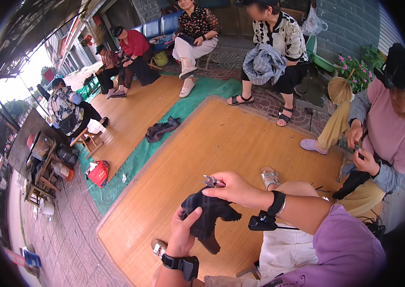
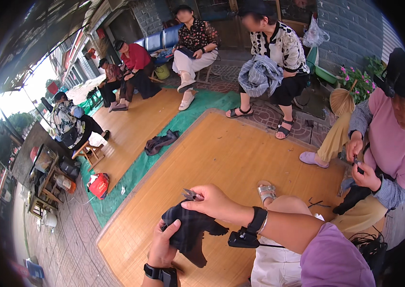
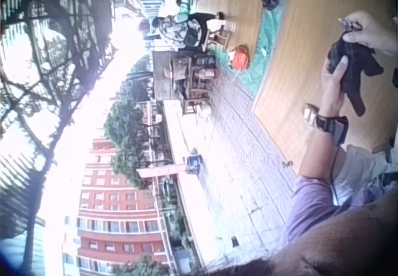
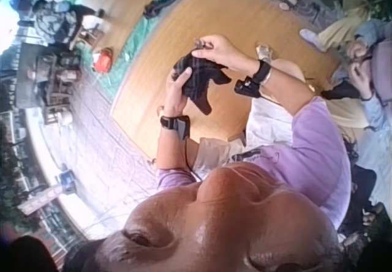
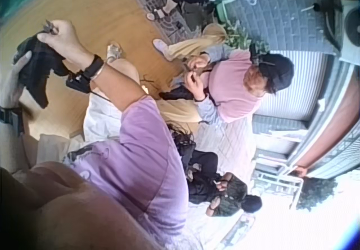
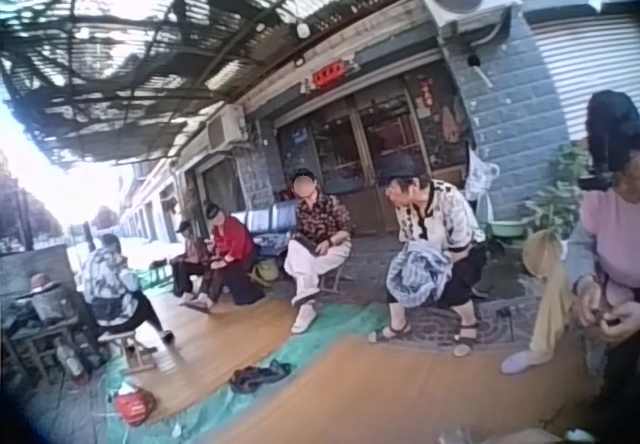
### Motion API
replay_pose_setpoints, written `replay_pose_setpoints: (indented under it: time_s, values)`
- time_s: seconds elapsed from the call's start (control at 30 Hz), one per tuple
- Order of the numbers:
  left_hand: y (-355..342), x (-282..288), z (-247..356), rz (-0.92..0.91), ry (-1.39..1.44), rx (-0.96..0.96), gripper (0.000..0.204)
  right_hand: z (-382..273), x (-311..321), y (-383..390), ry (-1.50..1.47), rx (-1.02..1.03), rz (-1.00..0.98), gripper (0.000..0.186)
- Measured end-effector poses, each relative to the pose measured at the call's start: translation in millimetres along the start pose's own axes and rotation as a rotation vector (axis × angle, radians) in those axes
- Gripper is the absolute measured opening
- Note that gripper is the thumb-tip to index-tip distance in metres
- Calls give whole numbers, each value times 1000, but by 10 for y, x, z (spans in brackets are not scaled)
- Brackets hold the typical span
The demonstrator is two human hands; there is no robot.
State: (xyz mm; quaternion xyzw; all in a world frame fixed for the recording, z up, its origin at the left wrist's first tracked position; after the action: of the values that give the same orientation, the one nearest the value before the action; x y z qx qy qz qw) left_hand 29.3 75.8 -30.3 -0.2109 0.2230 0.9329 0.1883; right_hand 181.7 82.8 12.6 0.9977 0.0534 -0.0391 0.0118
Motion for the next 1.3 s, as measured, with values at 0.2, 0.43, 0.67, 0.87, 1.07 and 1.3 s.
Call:
replay_pose_setpoints:
  time_s: [0.2,0.43,0.67,0.87,1.07,1.3]
  values:
    - [30,-4,-75,-29,-98,38,42,0,109,6,-76,4,103,24]
    - [59,-96,-9,-104,-123,20,47,-44,227,9,-76,50,150,21]
    - [61,-109,18,-75,-108,5,44,-132,342,16,-133,98,195,19]
    - [40,-79,126,-29,-69,-89,28,-172,353,27,-179,88,197,19]
    - [83,-99,174,-57,-71,-139,27,-179,310,31,-178,75,193,18]
    - [76,-147,173,-105,66,-136,40,-14,214,-37,-139,50,104,14]
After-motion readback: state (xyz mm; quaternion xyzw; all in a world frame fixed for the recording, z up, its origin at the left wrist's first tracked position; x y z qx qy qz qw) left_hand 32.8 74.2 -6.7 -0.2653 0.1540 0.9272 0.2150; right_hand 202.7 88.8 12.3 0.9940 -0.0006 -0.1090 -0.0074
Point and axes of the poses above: each hand's wrist, its own y-axis away from the middle knuckle, its own x-axis out of the back of the hand, z = x × y, the point moved 10 cm from there along -y, towards the middle knuckle, and after that the axes turned 2 degrees about -y, right-handed, at the moved point
